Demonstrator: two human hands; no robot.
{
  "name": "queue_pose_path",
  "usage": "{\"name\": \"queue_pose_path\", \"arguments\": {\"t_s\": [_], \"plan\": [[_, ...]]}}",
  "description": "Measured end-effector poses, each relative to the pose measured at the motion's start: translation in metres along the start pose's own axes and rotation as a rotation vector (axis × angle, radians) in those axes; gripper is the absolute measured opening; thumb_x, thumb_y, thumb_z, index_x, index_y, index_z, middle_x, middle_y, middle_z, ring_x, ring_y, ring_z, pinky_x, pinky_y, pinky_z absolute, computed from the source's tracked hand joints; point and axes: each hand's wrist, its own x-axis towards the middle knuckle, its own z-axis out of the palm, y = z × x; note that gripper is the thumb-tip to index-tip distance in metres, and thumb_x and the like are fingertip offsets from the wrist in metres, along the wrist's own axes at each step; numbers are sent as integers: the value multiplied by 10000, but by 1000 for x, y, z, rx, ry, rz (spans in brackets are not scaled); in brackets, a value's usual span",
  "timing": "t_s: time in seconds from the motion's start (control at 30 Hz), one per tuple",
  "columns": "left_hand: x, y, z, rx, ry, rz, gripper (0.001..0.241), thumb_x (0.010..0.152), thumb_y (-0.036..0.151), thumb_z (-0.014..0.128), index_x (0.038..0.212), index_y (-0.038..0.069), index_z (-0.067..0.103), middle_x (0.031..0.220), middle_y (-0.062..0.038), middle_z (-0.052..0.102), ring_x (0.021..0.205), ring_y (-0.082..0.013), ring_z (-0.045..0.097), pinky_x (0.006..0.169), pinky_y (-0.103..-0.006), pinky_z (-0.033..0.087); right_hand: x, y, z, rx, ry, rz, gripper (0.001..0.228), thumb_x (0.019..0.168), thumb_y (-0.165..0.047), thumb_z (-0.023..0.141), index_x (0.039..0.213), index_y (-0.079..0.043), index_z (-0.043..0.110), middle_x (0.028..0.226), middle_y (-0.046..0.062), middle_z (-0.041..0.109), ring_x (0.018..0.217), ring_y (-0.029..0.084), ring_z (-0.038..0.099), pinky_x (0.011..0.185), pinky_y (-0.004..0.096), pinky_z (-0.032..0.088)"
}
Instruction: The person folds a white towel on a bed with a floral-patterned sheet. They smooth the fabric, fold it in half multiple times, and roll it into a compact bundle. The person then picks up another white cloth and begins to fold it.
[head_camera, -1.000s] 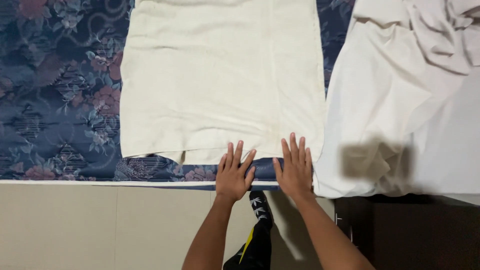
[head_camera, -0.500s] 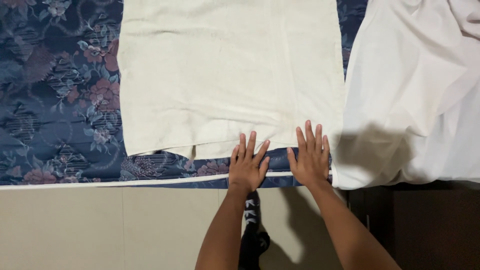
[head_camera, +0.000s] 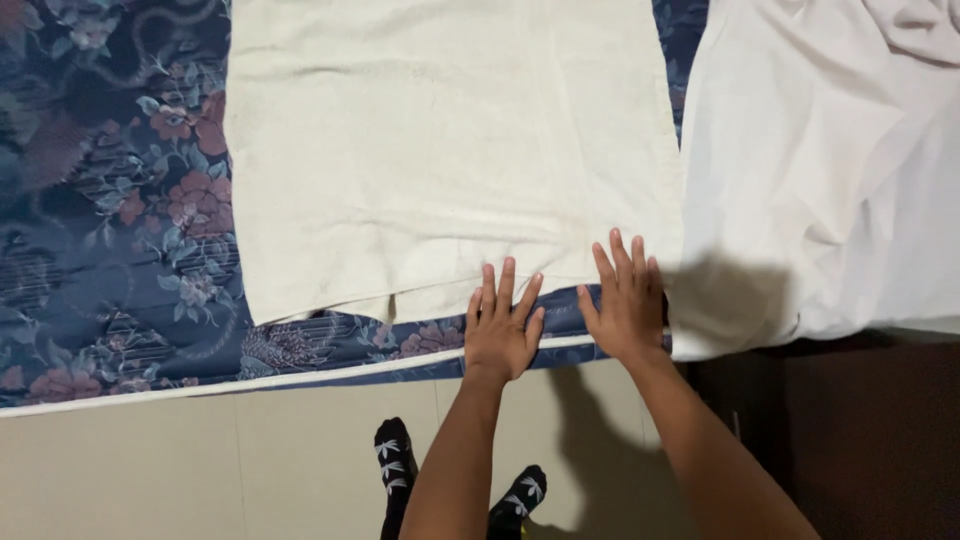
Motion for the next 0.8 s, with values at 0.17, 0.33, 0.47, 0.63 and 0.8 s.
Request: {"name": "queue_pose_path", "arguments": {"t_s": [0.17,0.33,0.47,0.63,0.8], "plan": [[-7,-5,-5,-74,44,64,606,1058,525,258,1636,409,117,1720,-27,-145,1581,-303,-118,1247,-456,28,1,-26,-16,132,34,61,774,880,-271,686,1557,-72,368,1681,185,200,1542,461,153,1217,612,175],[-31,-19,-34,-230,78,170,664,1005,455,464,1619,324,250,1715,-72,-42,1574,-336,-50,1237,-500,68,0,-77,-20,177,18,-5,723,917,-232,644,1569,-80,371,1690,252,178,1532,535,151,1213,632,157],[-69,-67,-22,-332,297,212,560,989,217,574,1532,130,473,1719,-73,272,1614,-337,203,1251,-525,221,4,-146,-23,328,-5,-39,567,1024,-204,552,1555,-50,423,1694,231,242,1548,531,188,1211,659,183],[-109,-167,-61,-312,666,-1,599,929,161,636,1509,92,499,1670,-143,345,1575,-384,300,1197,-544,323,29,-227,-21,369,27,-104,516,1006,-247,585,1483,-59,524,1663,229,279,1512,525,229,1178,660,222],[-113,-265,-95,-176,748,-155,686,883,160,653,1533,86,447,1669,-219,277,1540,-422,247,1133,-555,316,57,-274,-7,365,60,-118,647,868,-167,655,1494,-74,520,1677,212,285,1533,493,249,1200,645,235]]}}
